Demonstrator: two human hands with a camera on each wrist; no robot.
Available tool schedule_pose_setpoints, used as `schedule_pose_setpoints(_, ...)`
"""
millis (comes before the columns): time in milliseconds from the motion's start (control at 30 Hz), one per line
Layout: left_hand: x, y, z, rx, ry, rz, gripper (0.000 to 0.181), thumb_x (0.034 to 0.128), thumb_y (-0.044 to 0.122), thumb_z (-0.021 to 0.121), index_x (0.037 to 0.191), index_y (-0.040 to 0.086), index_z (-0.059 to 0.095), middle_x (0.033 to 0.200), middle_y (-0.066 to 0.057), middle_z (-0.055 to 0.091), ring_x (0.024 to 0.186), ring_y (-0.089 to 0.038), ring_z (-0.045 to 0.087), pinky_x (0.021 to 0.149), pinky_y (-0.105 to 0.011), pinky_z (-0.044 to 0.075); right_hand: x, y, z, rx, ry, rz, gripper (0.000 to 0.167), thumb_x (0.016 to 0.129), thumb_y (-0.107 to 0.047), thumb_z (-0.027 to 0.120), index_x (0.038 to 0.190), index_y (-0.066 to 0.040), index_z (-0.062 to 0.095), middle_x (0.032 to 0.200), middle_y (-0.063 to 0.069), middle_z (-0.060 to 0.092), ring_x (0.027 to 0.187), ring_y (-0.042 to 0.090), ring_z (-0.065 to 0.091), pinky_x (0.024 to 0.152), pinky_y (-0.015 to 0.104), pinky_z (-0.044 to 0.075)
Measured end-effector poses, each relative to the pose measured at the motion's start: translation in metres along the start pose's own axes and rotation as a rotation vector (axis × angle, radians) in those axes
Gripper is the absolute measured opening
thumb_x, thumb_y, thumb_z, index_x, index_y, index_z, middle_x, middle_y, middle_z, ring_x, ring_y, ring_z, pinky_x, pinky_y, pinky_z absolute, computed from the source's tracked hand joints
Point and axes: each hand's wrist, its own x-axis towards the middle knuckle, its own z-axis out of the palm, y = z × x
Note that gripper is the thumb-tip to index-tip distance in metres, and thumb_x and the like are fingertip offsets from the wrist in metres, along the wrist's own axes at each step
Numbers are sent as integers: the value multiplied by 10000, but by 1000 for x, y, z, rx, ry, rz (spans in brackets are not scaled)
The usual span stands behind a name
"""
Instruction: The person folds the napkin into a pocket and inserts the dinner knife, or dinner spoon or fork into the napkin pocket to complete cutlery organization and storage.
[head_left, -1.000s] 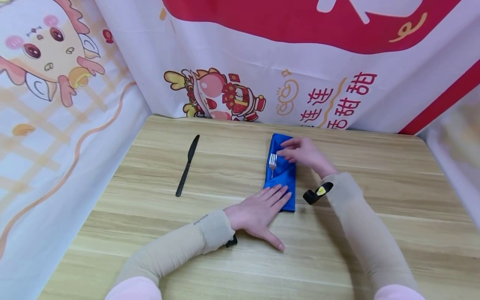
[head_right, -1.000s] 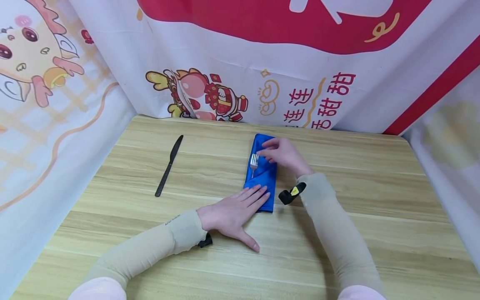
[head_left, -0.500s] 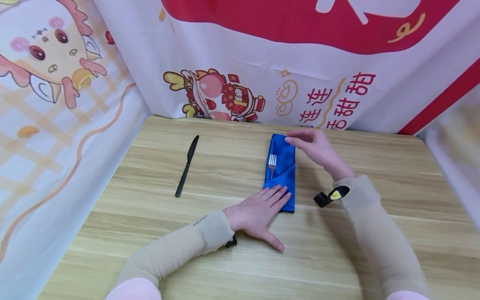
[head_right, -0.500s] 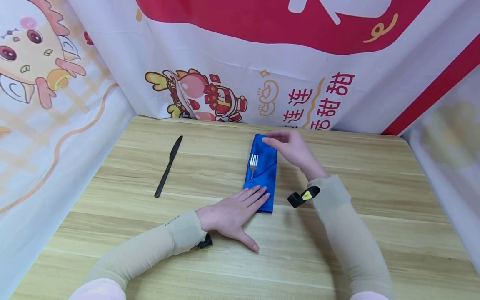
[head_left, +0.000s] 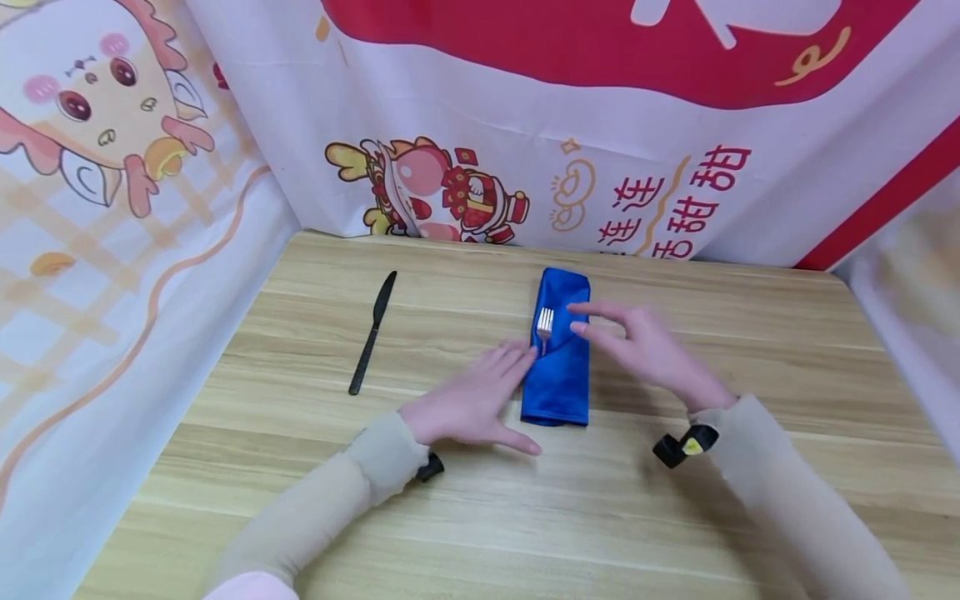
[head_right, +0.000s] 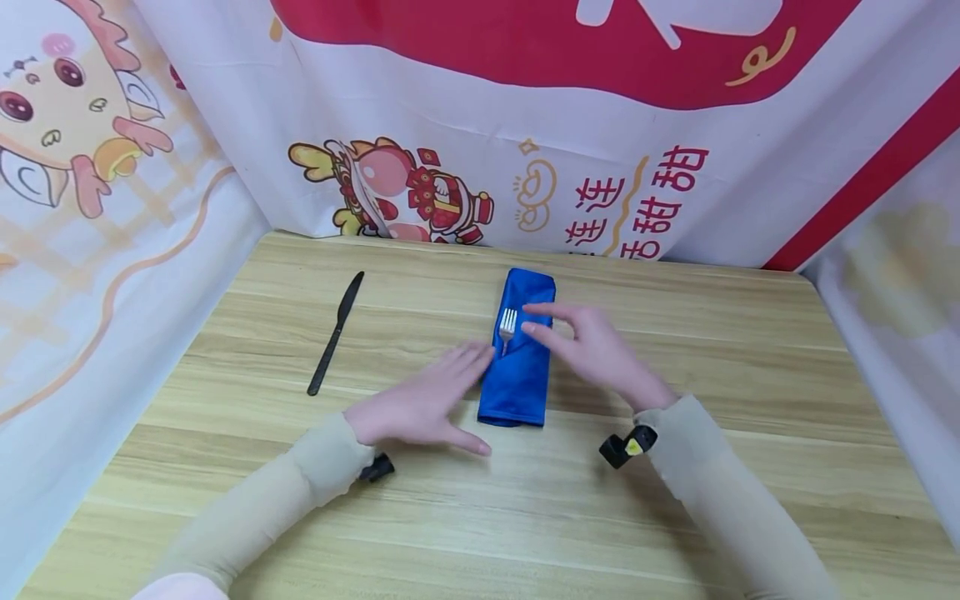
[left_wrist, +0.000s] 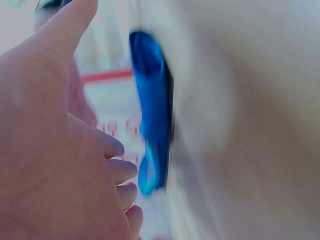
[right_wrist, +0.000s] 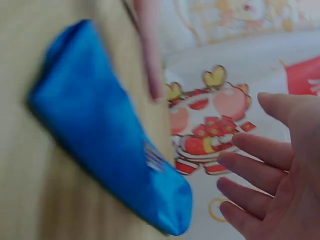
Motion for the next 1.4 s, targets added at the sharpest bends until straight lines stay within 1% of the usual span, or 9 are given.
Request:
schedule_pose_setpoints(167, -22, -27, -16, -93, 74, -137, 1272, 779, 839, 596, 1634, 76, 45, 1693, -109, -15, 1540, -300, -33, 1209, -429, 42, -19, 1, 23, -156, -115, -132, 615, 1031, -505, 551, 1557, -205, 440, 1618, 68, 342, 1511, 322, 213, 1152, 628, 216)
schedule_pose_setpoints(333, -38, -51, -28, -135, 157, -230, 1286, 773, 856, 578, 1632, 72, 28, 1684, -84, -47, 1539, -292, -35, 1211, -436, 40, -35, 4, 52, -284, -210, -237, 734, 1029, -555, 512, 1620, -180, 291, 1679, 86, 174, 1530, 360, 87, 1153, 653, 167)
schedule_pose_setpoints(533, -51, -72, -36, -159, 232, -330, 1284, 770, 877, 551, 1635, 93, 15, 1685, -78, -24, 1539, -279, -42, 1212, -489, 67, -44, 5, 77, -402, -286, -249, 829, 1005, -632, 482, 1647, -214, 166, 1697, 96, 47, 1531, 382, 0, 1174, 636, 103)
schedule_pose_setpoints(700, -60, -86, -41, -176, 325, -340, 1231, 811, 802, 613, 1633, 92, 34, 1685, -93, 32, 1539, -277, -13, 1213, -496, 50, -45, 6, 87, -462, -301, -244, 854, 987, -662, 484, 1648, -227, 162, 1698, 103, 15, 1531, 383, -12, 1184, 618, 81)
schedule_pose_setpoints(833, -67, -98, -45, -254, 414, -375, 1200, 816, 743, 678, 1640, 114, 72, 1687, -86, 81, 1535, -304, 69, 1204, -530, 113, -44, 8, 89, -481, -298, -245, 865, 978, -688, 466, 1648, -235, 158, 1699, 93, -2, 1533, 368, -22, 1188, 610, 67)
schedule_pose_setpoints(967, -76, -109, -50, -384, 476, -433, 1199, 793, 715, 731, 1645, 145, 108, 1675, -125, 147, 1515, -348, 162, 1177, -578, 196, -44, 9, 90, -483, -299, -250, 861, 979, -696, 450, 1648, -236, 162, 1699, 93, 0, 1533, 368, -18, 1185, 615, 66)
schedule_pose_setpoints(1100, -86, -120, -55, -462, 513, -497, 1179, 782, 700, 754, 1635, 127, 175, 1656, -145, 211, 1500, -366, 203, 1163, -592, 226, -43, 8, 89, -484, -304, -251, 862, 978, -692, 461, 1648, -240, 161, 1699, 93, -4, 1533, 368, -24, 1186, 614, 64)
schedule_pose_setpoints(1233, -92, -130, -58, -489, 535, -529, 1108, 802, 650, 773, 1603, 72, 272, 1608, -178, 318, 1461, -389, 290, 1143, -586, 279, -43, 8, 89, -487, -307, -250, 862, 977, -689, 468, 1647, -238, 167, 1699, 93, -5, 1533, 369, -28, 1185, 617, 62)
schedule_pose_setpoints(1400, -97, -141, -57, -513, 518, -573, 995, 828, 532, 818, 1549, 13, 369, 1487, -225, 470, 1352, -404, 436, 1084, -561, 382, -42, 7, 88, -478, -316, -244, 857, 980, -677, 477, 1647, -236, 169, 1699, 97, 0, 1533, 371, -24, 1185, 617, 61)
